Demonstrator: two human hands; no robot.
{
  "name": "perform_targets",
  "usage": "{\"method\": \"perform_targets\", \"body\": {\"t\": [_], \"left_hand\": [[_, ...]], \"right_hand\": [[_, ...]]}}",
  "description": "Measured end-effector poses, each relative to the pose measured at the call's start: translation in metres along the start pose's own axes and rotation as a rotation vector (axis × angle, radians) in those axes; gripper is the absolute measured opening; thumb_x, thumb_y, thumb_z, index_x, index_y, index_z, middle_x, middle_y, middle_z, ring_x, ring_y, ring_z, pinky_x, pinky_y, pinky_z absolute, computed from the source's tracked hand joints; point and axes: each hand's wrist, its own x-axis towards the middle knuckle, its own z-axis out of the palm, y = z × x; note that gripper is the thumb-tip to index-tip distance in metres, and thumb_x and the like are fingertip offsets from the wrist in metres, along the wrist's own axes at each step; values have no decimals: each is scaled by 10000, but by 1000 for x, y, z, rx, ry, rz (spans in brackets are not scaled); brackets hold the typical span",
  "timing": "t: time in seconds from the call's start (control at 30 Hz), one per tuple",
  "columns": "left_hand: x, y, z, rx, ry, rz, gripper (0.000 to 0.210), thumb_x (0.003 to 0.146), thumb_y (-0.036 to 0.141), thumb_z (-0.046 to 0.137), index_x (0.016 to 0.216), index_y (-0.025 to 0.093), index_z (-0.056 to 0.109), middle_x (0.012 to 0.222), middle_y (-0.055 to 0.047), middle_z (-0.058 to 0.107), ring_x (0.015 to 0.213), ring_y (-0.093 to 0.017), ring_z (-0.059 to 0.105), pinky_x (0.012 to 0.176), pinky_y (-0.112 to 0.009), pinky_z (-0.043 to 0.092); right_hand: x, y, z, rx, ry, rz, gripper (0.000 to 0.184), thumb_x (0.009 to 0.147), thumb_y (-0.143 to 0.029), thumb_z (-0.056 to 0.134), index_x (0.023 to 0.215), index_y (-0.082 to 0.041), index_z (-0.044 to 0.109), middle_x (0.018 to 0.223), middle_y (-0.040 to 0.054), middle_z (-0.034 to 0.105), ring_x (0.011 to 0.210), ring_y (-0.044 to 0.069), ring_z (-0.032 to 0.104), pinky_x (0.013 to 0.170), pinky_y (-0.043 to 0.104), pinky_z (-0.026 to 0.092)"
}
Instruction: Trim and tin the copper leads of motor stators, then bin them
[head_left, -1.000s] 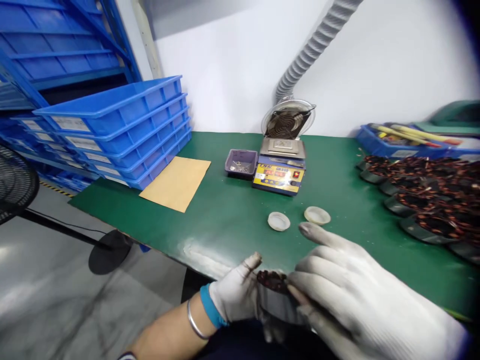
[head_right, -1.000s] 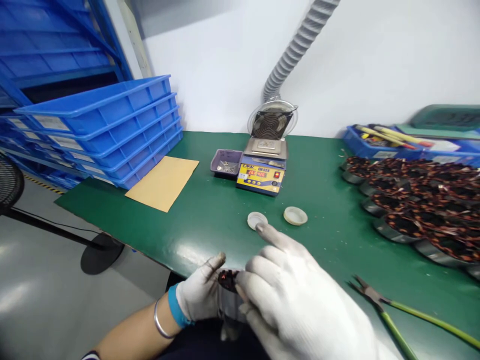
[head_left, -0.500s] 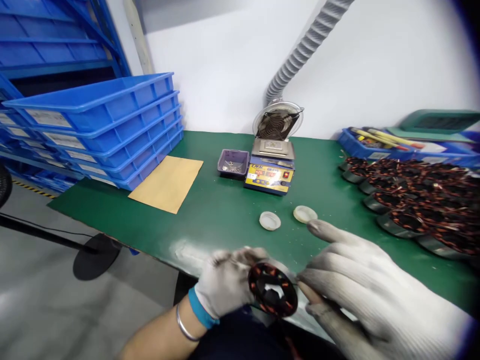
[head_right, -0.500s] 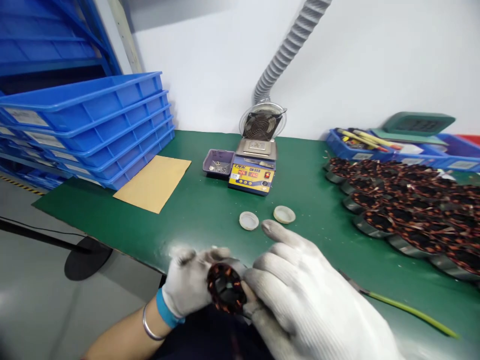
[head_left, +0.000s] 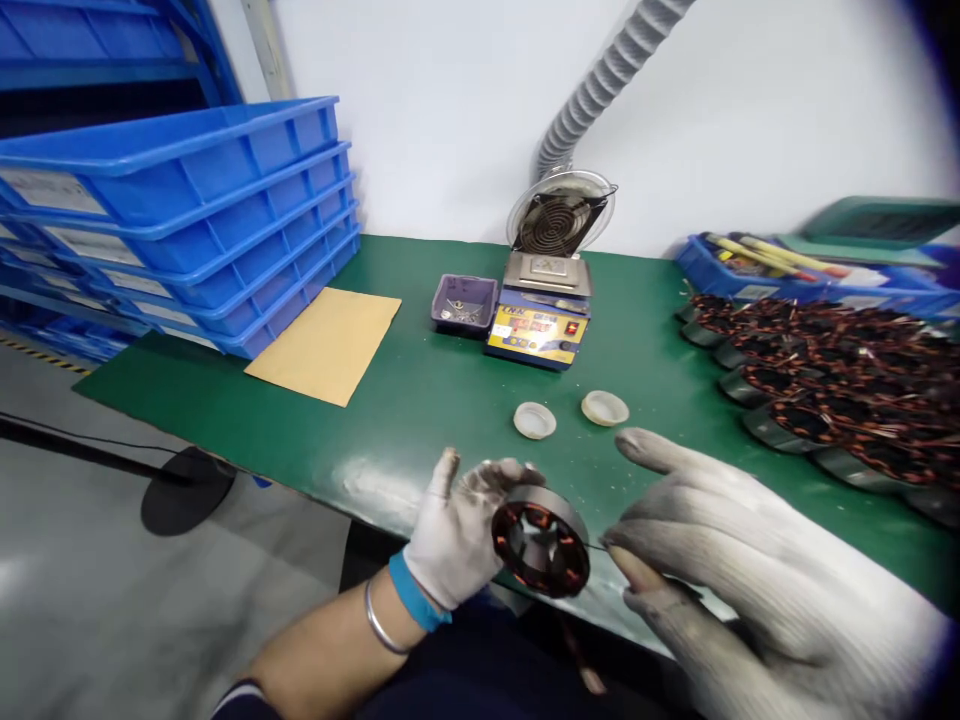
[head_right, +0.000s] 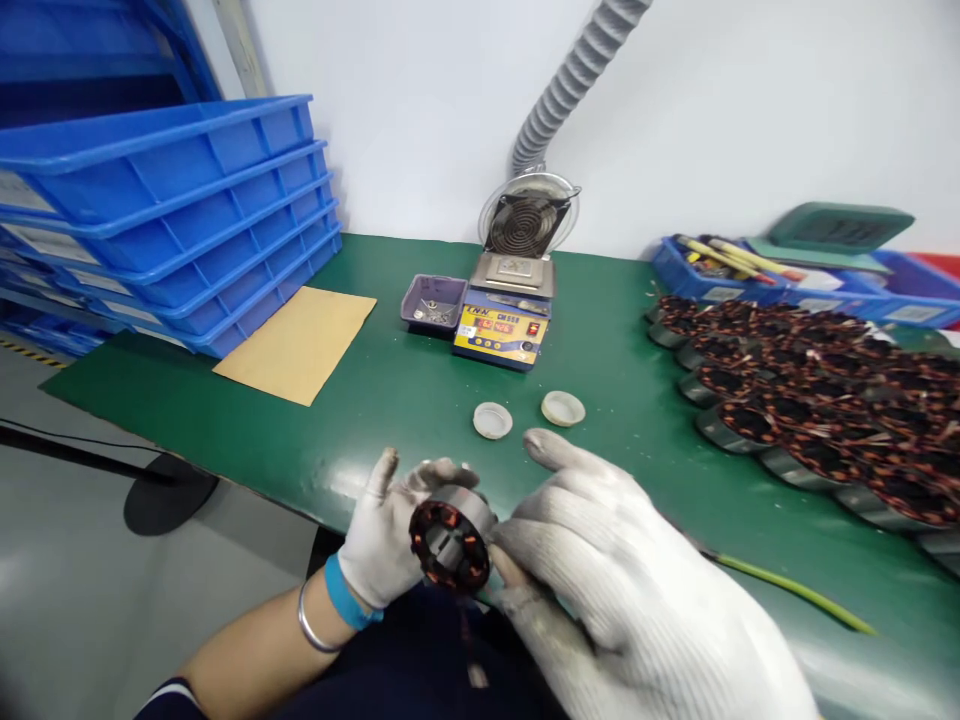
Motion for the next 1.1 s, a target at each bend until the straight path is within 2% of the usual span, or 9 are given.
{"method": "perform_targets", "body": {"t": [0.13,0.23,0.4,0.43,0.53,0.6,0.8,0.97,1.1], "left_hand": [[8,-14,-5,136,-140,-307,808,708,833,559,1052,113,682,809,-95,711,673,-231,642,732,-350,470],[13,-21,-10,201,-128,-298,695,700,760,626,981,125,668,705,-74,693,518,-217,609,535,-293,418],[9,-10,-9,35,6,-313,665,855,692,384,969,103,672,805,-154,723,553,-259,644,474,-302,412],[7,-7,-7,-14,39,-308,696,874,692,320,935,99,679,788,-164,719,544,-255,639,470,-301,407],[2,0,-1,-96,120,-315,810,894,708,163,845,94,690,724,-178,702,518,-237,627,469,-288,400],[-1,1,0,-101,111,-340,868,886,726,109,854,87,696,713,-182,699,517,-233,636,462,-280,407],[-3,-7,-6,-25,-58,-336,741,873,703,324,899,69,706,741,-154,713,501,-233,651,388,-264,396],[-4,-10,-4,-17,-21,-335,723,916,659,271,844,78,696,694,-129,686,564,-242,652,429,-277,417],[-4,-14,-3,-66,21,-344,735,920,647,266,824,62,701,743,-114,698,588,-233,661,495,-302,448]], "right_hand": [[6,4,6,-40,2,-31,116,925,-159,532,918,-261,586,801,14,634,1004,258,662,1027,415,495],[0,9,10,18,9,51,136,944,-216,533,853,-279,611,790,13,655,1081,281,647,915,399,563],[-32,28,9,260,466,678,201,966,-415,602,840,-268,657,868,28,692,1024,278,683,845,310,575],[-39,33,10,299,458,759,239,945,-467,621,836,-262,675,881,40,705,1002,283,690,824,306,580],[-48,46,23,501,166,851,349,806,-571,736,868,-228,744,880,89,739,800,288,714,661,321,607],[-46,52,36,692,50,886,415,740,-571,797,918,-198,762,889,107,742,731,256,702,628,307,599],[-22,65,50,1166,-73,744,383,745,-526,836,856,-166,762,819,73,710,733,183,657,710,263,551],[-13,69,49,1134,-173,531,378,789,-524,804,849,-154,759,830,78,681,784,208,652,818,335,555],[-5,60,48,1139,-156,375,322,840,-495,772,758,-185,743,748,32,658,733,175,641,974,390,507]]}}
